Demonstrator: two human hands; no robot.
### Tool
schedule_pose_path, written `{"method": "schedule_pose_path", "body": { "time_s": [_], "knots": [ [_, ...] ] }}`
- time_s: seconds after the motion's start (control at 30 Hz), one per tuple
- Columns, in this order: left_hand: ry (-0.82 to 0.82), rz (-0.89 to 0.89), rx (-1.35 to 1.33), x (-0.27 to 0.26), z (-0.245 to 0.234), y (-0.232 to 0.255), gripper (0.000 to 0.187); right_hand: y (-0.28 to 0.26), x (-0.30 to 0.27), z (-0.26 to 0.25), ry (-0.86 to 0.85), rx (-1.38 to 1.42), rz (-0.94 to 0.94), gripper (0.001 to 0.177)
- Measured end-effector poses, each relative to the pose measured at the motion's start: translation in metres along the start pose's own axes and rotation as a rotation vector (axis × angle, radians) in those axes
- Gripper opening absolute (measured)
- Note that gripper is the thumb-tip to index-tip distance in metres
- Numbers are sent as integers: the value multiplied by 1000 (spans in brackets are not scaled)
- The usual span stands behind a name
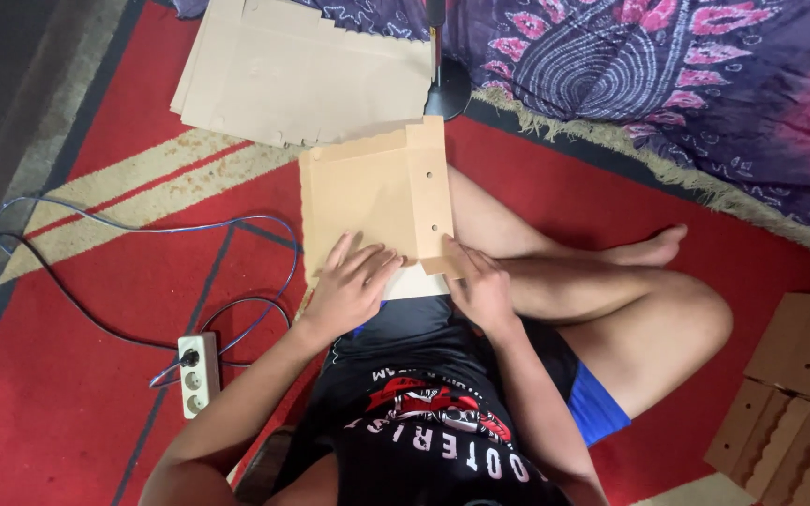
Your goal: Folding a flat cardboard sheet into a finished box by creasing edges and tucking in tabs.
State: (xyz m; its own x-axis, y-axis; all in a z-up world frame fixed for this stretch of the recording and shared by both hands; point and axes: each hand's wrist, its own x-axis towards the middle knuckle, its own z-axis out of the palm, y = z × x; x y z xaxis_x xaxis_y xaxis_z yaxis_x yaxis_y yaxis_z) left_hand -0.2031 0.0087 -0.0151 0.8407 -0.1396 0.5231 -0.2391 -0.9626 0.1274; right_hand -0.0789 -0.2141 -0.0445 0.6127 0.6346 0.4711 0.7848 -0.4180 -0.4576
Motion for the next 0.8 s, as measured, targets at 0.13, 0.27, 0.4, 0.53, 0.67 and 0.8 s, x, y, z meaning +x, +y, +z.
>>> {"method": "schedule_pose_path", "body": {
  "time_s": [0.13, 0.27, 0.4, 0.53, 0.67, 0.8],
  "knots": [
    [139, 41, 62, 12, -14, 3, 39, 12, -11, 15, -8, 42, -8, 50],
    [124, -2, 133, 19, -20, -2, 42, 14, -10, 21, 60, 103, 15, 46],
    [-46, -160, 114, -1, -8, -24, 60, 8, -8, 14, 60, 157, 51, 46],
    [63, -152, 181, 9, -27, -34, 62, 7, -8, 16, 88, 194, 110, 45],
    [358, -141, 236, 48, -56, -18, 44, -5, -1, 9, 75, 350, 259, 23],
    [643, -115, 126, 71, -34, -8, 49, 18, -20, 29, 79, 522, 417, 23]
  ]
}}
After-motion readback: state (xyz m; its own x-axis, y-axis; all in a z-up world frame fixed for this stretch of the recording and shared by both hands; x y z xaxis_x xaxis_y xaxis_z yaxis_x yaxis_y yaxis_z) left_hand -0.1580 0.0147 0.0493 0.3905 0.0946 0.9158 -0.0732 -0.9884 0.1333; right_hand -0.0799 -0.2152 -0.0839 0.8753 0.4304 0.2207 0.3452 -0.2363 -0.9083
